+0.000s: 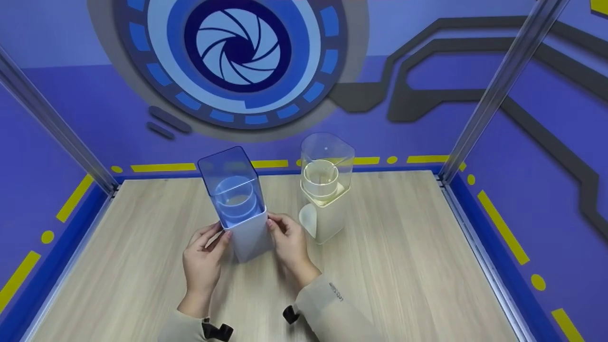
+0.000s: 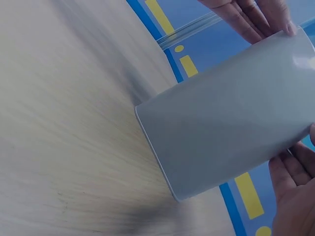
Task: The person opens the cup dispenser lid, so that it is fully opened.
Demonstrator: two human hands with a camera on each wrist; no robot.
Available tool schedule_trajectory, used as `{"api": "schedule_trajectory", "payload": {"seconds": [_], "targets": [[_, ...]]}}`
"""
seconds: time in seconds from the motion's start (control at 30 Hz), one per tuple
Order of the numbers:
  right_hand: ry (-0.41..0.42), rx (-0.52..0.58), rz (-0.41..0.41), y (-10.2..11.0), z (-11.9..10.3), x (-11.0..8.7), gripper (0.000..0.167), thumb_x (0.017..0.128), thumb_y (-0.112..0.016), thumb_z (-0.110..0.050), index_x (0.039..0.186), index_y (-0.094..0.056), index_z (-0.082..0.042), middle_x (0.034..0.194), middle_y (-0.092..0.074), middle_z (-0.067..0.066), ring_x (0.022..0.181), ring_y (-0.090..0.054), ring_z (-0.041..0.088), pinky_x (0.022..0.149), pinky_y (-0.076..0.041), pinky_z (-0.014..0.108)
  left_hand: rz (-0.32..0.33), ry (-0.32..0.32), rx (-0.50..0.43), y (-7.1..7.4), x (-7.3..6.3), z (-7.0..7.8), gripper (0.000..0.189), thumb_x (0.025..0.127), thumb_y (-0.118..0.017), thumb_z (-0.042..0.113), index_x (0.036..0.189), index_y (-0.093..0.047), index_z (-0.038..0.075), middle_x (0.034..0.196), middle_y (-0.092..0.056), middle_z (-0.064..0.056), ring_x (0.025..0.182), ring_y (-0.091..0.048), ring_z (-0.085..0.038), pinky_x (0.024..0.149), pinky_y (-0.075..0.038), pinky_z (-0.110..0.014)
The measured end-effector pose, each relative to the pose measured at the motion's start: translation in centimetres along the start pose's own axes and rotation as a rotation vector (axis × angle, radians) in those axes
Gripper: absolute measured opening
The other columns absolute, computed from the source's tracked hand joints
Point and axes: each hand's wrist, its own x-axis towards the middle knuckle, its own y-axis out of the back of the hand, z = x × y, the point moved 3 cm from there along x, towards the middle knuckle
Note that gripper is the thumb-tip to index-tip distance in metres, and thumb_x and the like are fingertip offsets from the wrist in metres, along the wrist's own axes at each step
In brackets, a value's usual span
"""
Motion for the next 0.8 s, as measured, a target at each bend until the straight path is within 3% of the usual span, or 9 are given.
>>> {"api": "schedule_trajectory", "payload": {"seconds": [0.27, 0.4, 0.6, 0.8], "targets": [[-0.018, -0.002, -0.064, 0.1, 0.1, -0.1, 0.024, 0.107, -0.071, 0.003, 0.127, -0.076, 0.014, 0.127, -0.079, 0.031, 0.107, -0.077, 0.004, 0.101, -0.065, 0.022, -0.059, 0.091, 0.017, 1.0, 0.7, 0.0, 0.037, 0.097, -0.087, 0.004, 0.131, -0.080, -0.007, 0.126, -0.076, -0.017, 0.123, -0.078, -0.033, 0.107, -0.065, -0.032], [-0.036, -0.011, -0.112, 0.2, 0.1, -0.2, 0.033, 0.107, -0.072, -0.001, 0.137, -0.073, 0.012, 0.136, -0.077, 0.031, 0.114, -0.076, 0.001, 0.104, -0.064, 0.021, -0.091, 0.139, 0.010, 1.3, 0.8, 0.0, 0.039, 0.098, -0.086, 0.006, 0.134, -0.078, -0.007, 0.129, -0.075, -0.016, 0.127, -0.078, -0.036, 0.108, -0.063, -0.025], [-0.045, -0.076, -0.140, 0.5, 0.1, -0.2, 0.032, 0.104, -0.078, -0.004, 0.135, -0.078, 0.006, 0.142, -0.075, 0.026, 0.126, -0.070, 0.003, 0.107, -0.061, 0.020, -0.114, 0.132, 0.034, 1.7, 1.0, -0.2, 0.039, 0.102, -0.083, 0.007, 0.138, -0.076, -0.006, 0.133, -0.075, -0.016, 0.130, -0.077, -0.038, 0.107, -0.059, -0.015], [-0.085, -0.063, -0.157, 0.7, 0.1, -0.1, 0.032, 0.101, -0.082, -0.006, 0.131, -0.081, 0.005, 0.138, -0.077, 0.023, 0.124, -0.072, 0.008, 0.105, -0.062, 0.020, -0.128, 0.123, 0.030, 1.9, 1.1, -0.4, 0.040, 0.104, -0.080, 0.008, 0.142, -0.074, -0.006, 0.137, -0.075, -0.017, 0.134, -0.075, -0.039, 0.110, -0.059, -0.018]]}}
